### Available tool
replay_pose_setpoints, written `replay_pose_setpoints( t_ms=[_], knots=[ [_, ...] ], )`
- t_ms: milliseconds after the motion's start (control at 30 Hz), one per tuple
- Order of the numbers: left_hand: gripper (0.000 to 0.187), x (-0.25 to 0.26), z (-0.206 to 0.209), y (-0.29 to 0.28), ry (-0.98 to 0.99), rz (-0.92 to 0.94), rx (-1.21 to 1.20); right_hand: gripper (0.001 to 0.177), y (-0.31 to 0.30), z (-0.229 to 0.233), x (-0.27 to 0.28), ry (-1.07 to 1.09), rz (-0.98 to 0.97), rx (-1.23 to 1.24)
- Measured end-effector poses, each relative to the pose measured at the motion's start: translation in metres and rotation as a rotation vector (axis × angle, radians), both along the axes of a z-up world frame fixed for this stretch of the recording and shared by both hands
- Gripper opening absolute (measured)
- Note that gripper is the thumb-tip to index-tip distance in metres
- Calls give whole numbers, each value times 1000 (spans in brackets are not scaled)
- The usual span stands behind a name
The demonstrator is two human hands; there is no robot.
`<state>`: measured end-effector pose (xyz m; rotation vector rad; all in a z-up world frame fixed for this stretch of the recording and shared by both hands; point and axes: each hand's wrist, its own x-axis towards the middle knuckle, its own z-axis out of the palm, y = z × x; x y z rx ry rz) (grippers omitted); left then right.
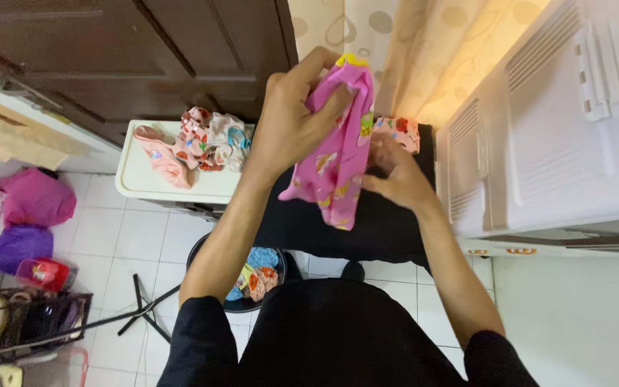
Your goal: The person folds several small pieces of children's clothing, including patterned pants and shirts, one by one on a black surface. The folded items are stacked neatly on the surface as the task progresses.
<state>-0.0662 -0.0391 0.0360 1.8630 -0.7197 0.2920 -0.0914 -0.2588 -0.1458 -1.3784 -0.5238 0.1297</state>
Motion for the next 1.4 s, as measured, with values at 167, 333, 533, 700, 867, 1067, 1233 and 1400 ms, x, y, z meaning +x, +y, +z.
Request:
replay_pose_setpoints(
  t_ms=[167,333,533,700,867,1067,1233,1400],
  knots=[
    [20,-30,5,9,146,-31,-54,16,9,-47,-26,130,3,-62],
    [14,-41,-2,23,200,-21,9,32,36,-36,-50,-42,24,155],
    [10,-49,-29,76,245,-13,-131,13,45,-45,-69,188,36,17],
    [11,-64,-57,134,309,-54,-419,33,61,-70,-97,188,72,-347],
    [10,-77,-82,169,313,4,-336,16,110,-118,-123,53,-9,-692],
    [10,-83,-93,198,404,-100,-428,25,167,-116,-127,306,-265,-90],
    [9,-80,-105,208,331,-114,-282,37,211,-82,-114,148,-350,-172],
    [7,-59,-118,224,331,-114,-323,21,206,-91,-104,160,-358,-258]
  ],
)
